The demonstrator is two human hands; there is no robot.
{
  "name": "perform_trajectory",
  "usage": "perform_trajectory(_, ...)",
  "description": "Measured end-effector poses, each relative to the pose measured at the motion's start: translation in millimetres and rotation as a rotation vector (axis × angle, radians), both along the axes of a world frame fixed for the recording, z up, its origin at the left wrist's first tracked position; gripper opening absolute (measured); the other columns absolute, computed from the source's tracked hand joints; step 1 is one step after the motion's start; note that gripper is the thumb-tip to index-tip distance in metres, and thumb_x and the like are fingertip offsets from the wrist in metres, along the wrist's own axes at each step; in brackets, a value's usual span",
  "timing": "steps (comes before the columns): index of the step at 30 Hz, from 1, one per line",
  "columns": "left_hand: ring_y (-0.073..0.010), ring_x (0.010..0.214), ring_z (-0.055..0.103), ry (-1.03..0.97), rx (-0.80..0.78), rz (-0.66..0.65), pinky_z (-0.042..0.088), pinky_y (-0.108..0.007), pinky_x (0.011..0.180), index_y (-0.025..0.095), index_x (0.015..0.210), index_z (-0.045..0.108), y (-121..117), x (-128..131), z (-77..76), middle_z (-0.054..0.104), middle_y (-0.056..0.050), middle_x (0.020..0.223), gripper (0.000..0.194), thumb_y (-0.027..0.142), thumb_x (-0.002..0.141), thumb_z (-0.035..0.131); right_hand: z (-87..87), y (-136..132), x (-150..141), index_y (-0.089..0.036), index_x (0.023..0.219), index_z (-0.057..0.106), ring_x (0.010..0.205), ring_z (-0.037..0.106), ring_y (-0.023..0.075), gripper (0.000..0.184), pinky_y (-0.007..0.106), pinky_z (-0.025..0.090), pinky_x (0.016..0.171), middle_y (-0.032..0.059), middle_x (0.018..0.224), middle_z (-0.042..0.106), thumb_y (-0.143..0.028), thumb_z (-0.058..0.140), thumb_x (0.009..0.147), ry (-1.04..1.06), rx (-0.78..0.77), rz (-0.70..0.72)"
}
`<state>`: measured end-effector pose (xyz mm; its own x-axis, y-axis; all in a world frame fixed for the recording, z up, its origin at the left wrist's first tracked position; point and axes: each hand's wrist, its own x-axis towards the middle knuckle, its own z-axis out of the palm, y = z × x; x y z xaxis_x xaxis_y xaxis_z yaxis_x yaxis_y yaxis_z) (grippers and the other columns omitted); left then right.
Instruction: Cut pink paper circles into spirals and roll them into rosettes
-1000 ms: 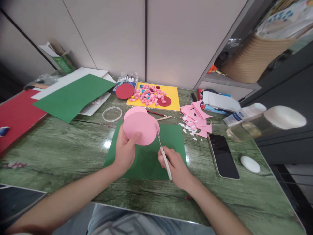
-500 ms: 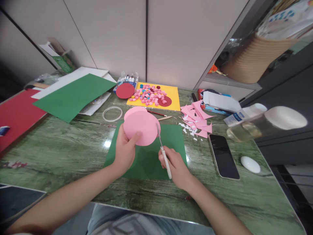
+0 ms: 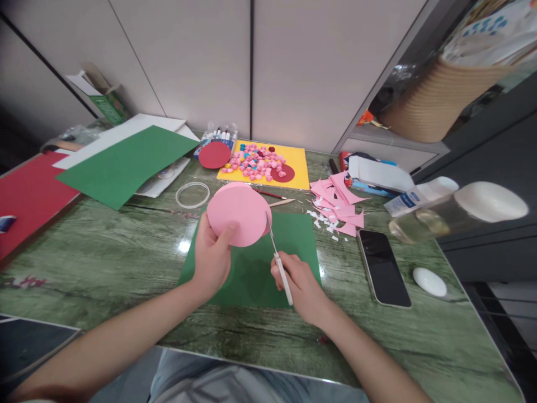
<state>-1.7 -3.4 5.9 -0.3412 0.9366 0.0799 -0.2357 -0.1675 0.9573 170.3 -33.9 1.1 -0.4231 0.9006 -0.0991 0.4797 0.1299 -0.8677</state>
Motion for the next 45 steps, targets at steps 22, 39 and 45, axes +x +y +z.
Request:
perform_trajectory(22, -0.0175, 0.09, 0.052, -0.024, 0.006, -0.068, 0.043, -0.031, 0.081, 0.022, 0.097, 0.049, -0.3, -0.7, -2.9, 0.054, -0.002, 0.095, 0.02, 0.027, 0.079, 0.058, -4.2, -0.4, 1.8, -0.02, 0.078, 0.048, 0.058, 0.045, 0.0146, 0.047, 0.028, 0.034, 0.056, -0.001, 0.06, 0.05, -0.06, 0.026, 0.091, 0.015, 0.047, 0.0)
perform_trajectory(39, -0.018, 0.091, 0.052, 0.002, -0.017, -0.001, 0.043, -0.03, 0.079, 0.022, 0.098, 0.049, -0.1, -1.8, -2.4, 0.055, -0.003, 0.098, 0.026, 0.033, 0.078, 0.061, -2.8, 0.0, 0.3, -0.02, 0.071, 0.045, 0.057, 0.046, 0.0139, 0.045, 0.026, 0.034, 0.053, -0.0006, 0.059, 0.051, -0.056, 0.028, 0.093, -0.008, 0.025, 0.007)
perform_trajectory(45, -0.0183, 0.093, 0.052, -0.001, -0.018, 0.008, 0.043, -0.031, 0.08, 0.022, 0.098, 0.049, -0.1, -2.8, -1.4, 0.055, -0.003, 0.099, 0.024, 0.031, 0.078, 0.061, -1.1, 0.0, 0.4, -0.021, 0.069, 0.045, 0.057, 0.047, 0.0139, 0.046, 0.026, 0.034, 0.053, -0.0006, 0.06, 0.051, -0.056, 0.029, 0.093, -0.013, 0.009, 0.005)
